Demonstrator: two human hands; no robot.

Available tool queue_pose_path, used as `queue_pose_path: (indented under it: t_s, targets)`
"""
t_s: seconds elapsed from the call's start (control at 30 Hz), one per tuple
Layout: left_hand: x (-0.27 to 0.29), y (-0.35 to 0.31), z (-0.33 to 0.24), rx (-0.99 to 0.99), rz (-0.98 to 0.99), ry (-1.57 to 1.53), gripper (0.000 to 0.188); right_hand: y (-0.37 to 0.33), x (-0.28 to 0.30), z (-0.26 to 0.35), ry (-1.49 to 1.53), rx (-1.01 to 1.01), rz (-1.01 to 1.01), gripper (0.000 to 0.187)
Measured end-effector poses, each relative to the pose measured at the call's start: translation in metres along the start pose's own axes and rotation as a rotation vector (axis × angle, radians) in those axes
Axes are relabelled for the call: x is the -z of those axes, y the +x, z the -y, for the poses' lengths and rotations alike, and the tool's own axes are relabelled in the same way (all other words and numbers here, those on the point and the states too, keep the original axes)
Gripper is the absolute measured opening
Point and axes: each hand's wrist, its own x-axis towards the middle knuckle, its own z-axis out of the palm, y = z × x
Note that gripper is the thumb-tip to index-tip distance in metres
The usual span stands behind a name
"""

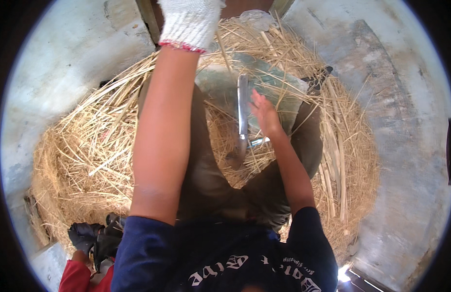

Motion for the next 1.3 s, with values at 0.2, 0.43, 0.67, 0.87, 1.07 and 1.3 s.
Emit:
queue_pose_path:
  t_s: [0.2,0.43,0.67,0.87,1.07,1.3]
  targets:
    - [0.002,0.006,0.000,-0.023,-0.001,-0.054,0.057,-0.050,-0.066,0.114,0.530,0.260,0.221,0.077]
    - [-0.002,-0.003,0.004,-0.092,-0.003,0.047,0.059,-0.089,-0.110,0.159,0.426,0.403,0.297,0.079]
    - [0.001,0.002,0.000,0.010,0.004,0.040,0.058,-0.093,-0.114,0.158,0.367,0.392,0.315,0.081]
    - [-0.004,-0.004,-0.003,-0.080,-0.016,0.075,0.058,-0.097,-0.116,0.160,0.280,0.422,0.324,0.083]
    - [-0.004,-0.002,-0.007,-0.009,-0.013,0.092,0.058,-0.104,-0.124,0.166,0.073,0.461,0.225,0.087]
    - [0.001,-0.001,-0.002,-0.053,0.038,0.069,0.057,-0.118,-0.133,0.172,-0.003,0.512,0.131,0.066]
